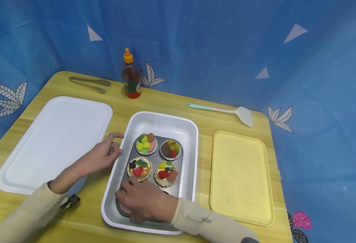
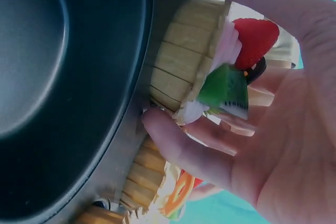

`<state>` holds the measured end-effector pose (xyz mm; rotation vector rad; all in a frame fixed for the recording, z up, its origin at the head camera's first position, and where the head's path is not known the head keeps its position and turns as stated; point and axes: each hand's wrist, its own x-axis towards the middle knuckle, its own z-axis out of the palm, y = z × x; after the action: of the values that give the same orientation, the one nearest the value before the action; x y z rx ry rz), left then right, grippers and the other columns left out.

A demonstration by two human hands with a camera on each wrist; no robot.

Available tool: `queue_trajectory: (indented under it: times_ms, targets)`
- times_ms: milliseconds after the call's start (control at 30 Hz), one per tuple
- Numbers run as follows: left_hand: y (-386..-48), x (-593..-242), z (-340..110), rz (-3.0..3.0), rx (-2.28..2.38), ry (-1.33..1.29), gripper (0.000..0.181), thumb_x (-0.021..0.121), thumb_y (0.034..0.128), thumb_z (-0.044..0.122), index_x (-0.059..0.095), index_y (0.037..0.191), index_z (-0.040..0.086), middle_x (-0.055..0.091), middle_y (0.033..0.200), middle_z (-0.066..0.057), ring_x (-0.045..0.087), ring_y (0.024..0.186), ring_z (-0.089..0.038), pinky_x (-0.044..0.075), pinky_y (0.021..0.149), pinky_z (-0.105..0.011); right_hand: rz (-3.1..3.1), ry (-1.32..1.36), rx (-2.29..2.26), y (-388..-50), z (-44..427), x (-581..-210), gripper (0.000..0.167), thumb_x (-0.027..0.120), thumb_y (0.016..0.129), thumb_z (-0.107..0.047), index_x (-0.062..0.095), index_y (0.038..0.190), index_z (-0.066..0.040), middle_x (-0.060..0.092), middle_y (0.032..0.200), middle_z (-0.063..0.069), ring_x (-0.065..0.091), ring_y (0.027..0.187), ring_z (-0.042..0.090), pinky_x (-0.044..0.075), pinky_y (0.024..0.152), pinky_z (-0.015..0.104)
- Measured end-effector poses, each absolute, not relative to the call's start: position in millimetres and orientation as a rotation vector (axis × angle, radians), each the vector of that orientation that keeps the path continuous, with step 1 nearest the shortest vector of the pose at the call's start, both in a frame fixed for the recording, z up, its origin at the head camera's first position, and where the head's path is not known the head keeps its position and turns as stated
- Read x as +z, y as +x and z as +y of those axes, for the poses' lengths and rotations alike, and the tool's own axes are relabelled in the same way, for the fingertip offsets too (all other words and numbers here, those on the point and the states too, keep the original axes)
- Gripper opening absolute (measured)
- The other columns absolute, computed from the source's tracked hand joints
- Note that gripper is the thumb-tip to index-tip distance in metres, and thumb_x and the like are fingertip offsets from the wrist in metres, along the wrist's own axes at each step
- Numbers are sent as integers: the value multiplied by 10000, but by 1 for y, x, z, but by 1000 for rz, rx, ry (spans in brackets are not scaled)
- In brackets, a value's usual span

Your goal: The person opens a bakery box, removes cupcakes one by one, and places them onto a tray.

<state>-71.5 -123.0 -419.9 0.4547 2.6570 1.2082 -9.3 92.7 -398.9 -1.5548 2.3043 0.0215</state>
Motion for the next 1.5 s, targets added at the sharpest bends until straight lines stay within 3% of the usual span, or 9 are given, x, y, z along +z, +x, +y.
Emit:
queue_trajectory:
  times_ms: [233,667,867,1167,1500]
  targets:
    - [-66,-422,-123,2648,1212,422,447,582,1002,93,384,1387,-19,544,725,6,485,581,-105,414,539,-270,2293,-1578,9,-6,91,-401,526,758,869,-373,539,1331,-247,517,1225,-35,469,1053,138,486,727,207]
    - [-67,-424,-125,2647,1219,453,427,574,1006,68,387,1383,-9,543,717,19,478,582,-96,410,543,-267,2312,-1624,32,-6,86,-399,518,812,783,-382,610,1224,-198,534,1100,-33,458,948,135,411,672,164]
    - [-69,-422,-124,2640,1218,452,434,569,1010,71,384,1395,-7,548,725,14,484,584,-100,412,541,-269,2299,-1561,-17,-8,85,-393,513,817,788,-364,615,1232,-207,519,1102,-37,454,956,126,421,664,155]
    - [-72,-421,-123,2651,1211,474,446,572,1009,70,376,1400,-14,549,721,21,483,581,-96,413,535,-267,2326,-1621,-21,-7,83,-379,520,805,786,-401,597,1232,-231,504,1124,-52,456,1030,112,453,772,173]
    - [-73,-421,-124,2637,1226,486,472,574,1009,75,365,1419,-26,547,720,27,473,573,-85,408,534,-262,2393,-1578,-70,-13,92,-359,513,776,797,-356,587,1250,-209,503,1162,-26,459,1032,124,465,735,186]
